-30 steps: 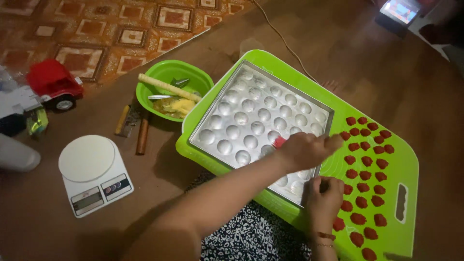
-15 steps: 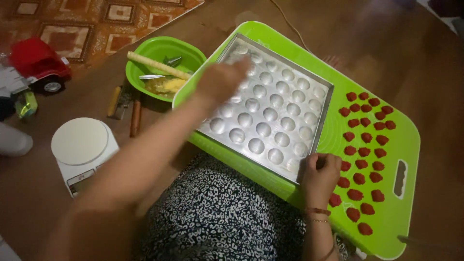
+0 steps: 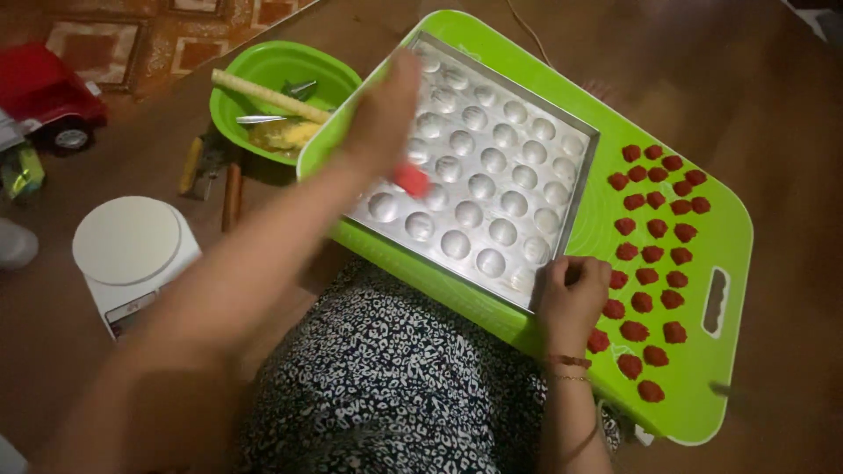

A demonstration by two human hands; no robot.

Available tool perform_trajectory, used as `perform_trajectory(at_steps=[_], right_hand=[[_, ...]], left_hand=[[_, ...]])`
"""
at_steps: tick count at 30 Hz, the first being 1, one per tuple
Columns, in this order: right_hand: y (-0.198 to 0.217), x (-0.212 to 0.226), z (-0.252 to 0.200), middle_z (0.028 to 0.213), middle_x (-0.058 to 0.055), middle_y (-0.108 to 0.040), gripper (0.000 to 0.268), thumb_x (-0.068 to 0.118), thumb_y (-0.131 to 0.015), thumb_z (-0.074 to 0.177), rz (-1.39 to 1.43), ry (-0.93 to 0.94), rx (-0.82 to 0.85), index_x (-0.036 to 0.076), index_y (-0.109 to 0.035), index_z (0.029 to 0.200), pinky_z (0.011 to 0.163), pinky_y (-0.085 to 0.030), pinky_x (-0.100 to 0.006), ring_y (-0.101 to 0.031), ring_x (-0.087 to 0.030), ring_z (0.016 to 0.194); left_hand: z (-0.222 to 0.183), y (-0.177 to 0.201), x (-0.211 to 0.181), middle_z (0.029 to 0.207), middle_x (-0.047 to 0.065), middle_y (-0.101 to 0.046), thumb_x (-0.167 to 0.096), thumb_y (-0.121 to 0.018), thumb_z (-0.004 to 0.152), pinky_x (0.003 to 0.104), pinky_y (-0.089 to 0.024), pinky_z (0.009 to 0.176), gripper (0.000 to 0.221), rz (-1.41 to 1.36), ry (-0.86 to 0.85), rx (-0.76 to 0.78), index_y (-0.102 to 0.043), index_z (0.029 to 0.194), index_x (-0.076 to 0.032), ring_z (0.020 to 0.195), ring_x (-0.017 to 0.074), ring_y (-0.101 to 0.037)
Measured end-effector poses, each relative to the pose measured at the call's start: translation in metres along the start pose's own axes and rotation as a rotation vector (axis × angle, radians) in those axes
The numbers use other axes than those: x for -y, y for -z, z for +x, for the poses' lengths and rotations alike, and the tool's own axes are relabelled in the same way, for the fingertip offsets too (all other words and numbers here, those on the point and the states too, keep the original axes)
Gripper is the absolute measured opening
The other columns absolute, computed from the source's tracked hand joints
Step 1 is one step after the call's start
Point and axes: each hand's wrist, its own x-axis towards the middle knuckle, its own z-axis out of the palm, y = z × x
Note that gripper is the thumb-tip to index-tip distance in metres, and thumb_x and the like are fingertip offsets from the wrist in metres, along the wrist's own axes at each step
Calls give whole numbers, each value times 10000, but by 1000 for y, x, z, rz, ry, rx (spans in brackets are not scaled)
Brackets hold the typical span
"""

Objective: Using a spoon to transfer small portions of red dough from a mat to a baking tray.

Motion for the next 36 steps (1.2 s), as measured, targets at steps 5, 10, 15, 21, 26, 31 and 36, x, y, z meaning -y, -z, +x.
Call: perform_trajectory(at_steps=[5,10,15,21,26,31,36], right_hand=[[-2,2,0,942,-242,-570,156,125,-664,976,-5,-24,-20,-24,-645,935,797,-497,-519,-612,-483,903],[-6,-6,0,938,-231,-569,168,139,-669,977,-20,-41,-16,-24,-652,939,795,-492,-537,-607,-491,891],[-5,-6,0,917,-238,-570,177,153,-664,953,-17,-15,-31,-21,-655,926,815,-491,-532,-603,-493,906],[-8,-15,2,873,-226,-574,160,159,-689,928,-18,-17,-31,5,-674,887,812,-483,-531,-604,-479,889],[-10,-13,0,918,-257,-587,207,208,-684,975,-92,-41,-34,10,-679,911,837,-497,-560,-614,-517,927],[-15,-16,-1,955,-208,-584,213,219,-681,994,-45,-75,-51,13,-682,937,846,-507,-510,-623,-467,934],[-3,1,-4,961,-244,-571,221,197,-664,988,-11,-71,-26,-22,-667,954,822,-491,-544,-604,-502,926]], left_hand=[[-2,37,48,674,137,-692,-257,-407,1109,517,-593,579,188,-386,-232,206,-486,1216,-123,654,349,-760],[-34,115,-75,856,12,-681,-346,-326,1009,410,-576,727,372,-844,-230,505,-566,1252,-200,683,234,-714],[-36,99,-123,663,-117,-559,-211,-568,938,373,-529,431,164,-634,-152,-107,-485,1076,-181,471,237,-676],[-31,67,10,678,31,-710,-295,-423,1089,437,-605,579,123,-726,208,310,-397,1077,-175,667,299,-765],[-40,37,50,678,7,-669,-158,-452,1036,358,-544,469,168,-297,-327,-260,-615,1079,-155,551,190,-692],[-79,87,-75,723,6,-616,-153,-463,1031,404,-529,492,214,-560,-348,-189,-549,1228,-155,554,232,-665],[-45,50,-88,642,-51,-549,-219,-522,1019,358,-509,451,385,-610,-263,-323,-499,1388,-114,461,168,-627]])
